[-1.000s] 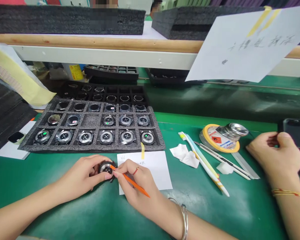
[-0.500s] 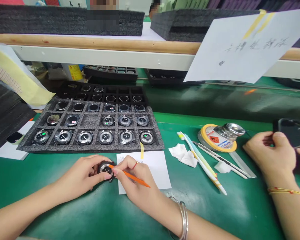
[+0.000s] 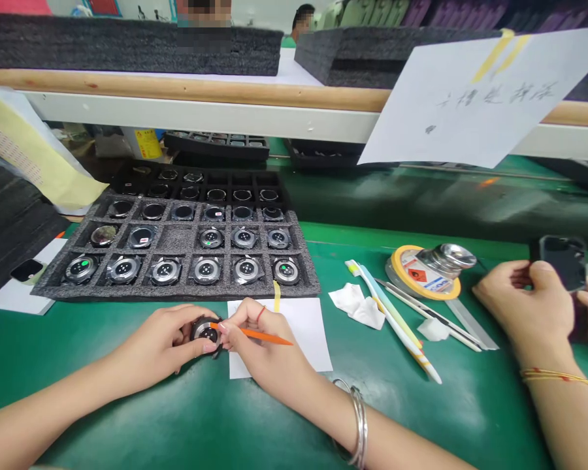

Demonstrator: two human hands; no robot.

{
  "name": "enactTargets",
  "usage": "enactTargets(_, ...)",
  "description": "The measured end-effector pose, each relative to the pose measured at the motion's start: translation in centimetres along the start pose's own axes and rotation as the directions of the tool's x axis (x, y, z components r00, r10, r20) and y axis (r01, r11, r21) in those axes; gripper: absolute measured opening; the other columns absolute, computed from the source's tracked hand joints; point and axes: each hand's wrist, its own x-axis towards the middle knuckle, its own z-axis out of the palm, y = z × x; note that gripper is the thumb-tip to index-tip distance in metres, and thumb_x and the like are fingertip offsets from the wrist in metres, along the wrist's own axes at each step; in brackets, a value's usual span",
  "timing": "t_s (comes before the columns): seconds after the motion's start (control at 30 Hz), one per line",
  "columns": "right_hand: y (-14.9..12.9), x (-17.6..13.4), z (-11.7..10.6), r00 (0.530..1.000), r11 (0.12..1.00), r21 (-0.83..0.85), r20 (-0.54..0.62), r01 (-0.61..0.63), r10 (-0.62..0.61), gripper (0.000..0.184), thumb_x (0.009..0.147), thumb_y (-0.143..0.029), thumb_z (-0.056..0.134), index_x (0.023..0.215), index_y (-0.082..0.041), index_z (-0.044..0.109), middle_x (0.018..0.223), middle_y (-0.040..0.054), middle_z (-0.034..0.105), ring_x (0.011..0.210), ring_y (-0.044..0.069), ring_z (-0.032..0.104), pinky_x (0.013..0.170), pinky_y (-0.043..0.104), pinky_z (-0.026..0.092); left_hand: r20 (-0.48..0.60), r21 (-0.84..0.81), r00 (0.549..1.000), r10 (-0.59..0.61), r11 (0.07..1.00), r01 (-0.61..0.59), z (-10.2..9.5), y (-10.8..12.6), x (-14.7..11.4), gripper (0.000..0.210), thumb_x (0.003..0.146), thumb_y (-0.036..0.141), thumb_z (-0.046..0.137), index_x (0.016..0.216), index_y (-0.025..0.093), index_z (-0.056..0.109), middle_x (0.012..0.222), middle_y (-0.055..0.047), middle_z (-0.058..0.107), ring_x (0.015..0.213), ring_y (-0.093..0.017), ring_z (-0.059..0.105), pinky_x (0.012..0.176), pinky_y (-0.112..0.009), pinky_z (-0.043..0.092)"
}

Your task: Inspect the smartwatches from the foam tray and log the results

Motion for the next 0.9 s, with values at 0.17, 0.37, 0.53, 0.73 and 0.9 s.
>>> enactTargets(0.17, 0.5, -0.1, 0.2, 0.999, 1.000, -0.005, -0.047, 0.004, -0.004, 0.034, 0.086, -0.049, 0.068, 0.074, -0.019, 0.058, 0.070, 0.0026, 0.070, 0.066, 0.014, 0.066, 0.064, 0.028, 0.055, 0.012, -0.004, 1.000, 0.004, 1.000, -0.004, -0.1, -0.1, -0.1, 0.025, 0.086, 0.036, 0.063, 0.104, 0.021, 0.070, 0.087, 0.000, 0.065, 0.061, -0.012, 0.051, 0.059, -0.024, 0.038)
enactTargets(0.37, 0.2, -0.2, -0.4, 0.981, 0.978, -0.092, -0.037, 0.189, -0.193, 0.011, 0.088, -0.031, 0.069, 0.085, -0.020, 0.070, 0.086, 0.0059, 0.077, 0.079, 0.018, 0.072, 0.072, 0.031, 0.058, -0.002, -0.013, 1.000, 0.030, 0.999, -0.030, -0.1, -0.3, 0.1, 0.024, 0.086, 0.035, 0.064, 0.106, 0.024, 0.070, 0.090, 0.001, 0.067, 0.062, -0.012, 0.051, 0.059, -0.024, 0.037)
enactTargets(0.53, -0.4, -1.1, -1.5, 0.898, 0.843, -0.335, 0.026, 0.421, -0.439, 0.017, 0.091, -0.014, 0.061, 0.098, -0.025, 0.073, 0.090, 0.0034, 0.076, 0.083, 0.016, 0.072, 0.075, 0.026, 0.057, 0.018, -0.053, 1.000, 0.023, 0.998, -0.022, -0.1, -0.3, 0.1, 0.025, 0.085, 0.035, 0.065, 0.108, 0.024, 0.070, 0.087, 0.001, 0.066, 0.058, -0.011, 0.050, 0.057, -0.023, 0.037)
enactTargets(0.73, 0.0, -1.9, -1.2, 0.919, 0.845, -0.364, 0.104, 0.392, -0.381, 0.011, 0.092, -0.014, 0.057, 0.096, -0.023, 0.061, 0.083, 0.0012, 0.072, 0.070, 0.014, 0.069, 0.067, 0.024, 0.055, 0.012, -0.032, 1.000, 0.020, 0.999, -0.019, -0.1, -0.4, 0.1, 0.027, 0.086, 0.037, 0.065, 0.108, 0.023, 0.070, 0.089, 0.000, 0.066, 0.058, -0.011, 0.051, 0.056, -0.023, 0.038)
enactTargets(0.9, 0.2, -1.7, -0.7, 0.941, 0.879, -0.337, 0.110, 0.338, -0.320, 0.008, 0.096, -0.020, 0.054, 0.093, -0.023, 0.061, 0.087, 0.0037, 0.072, 0.077, 0.017, 0.069, 0.073, 0.029, 0.056, 0.018, -0.053, 1.000, 0.011, 0.999, -0.010, 0.0, -0.2, 0.1, 0.027, 0.087, 0.038, 0.063, 0.107, 0.022, 0.069, 0.091, -0.001, 0.067, 0.057, -0.011, 0.052, 0.055, -0.023, 0.038)
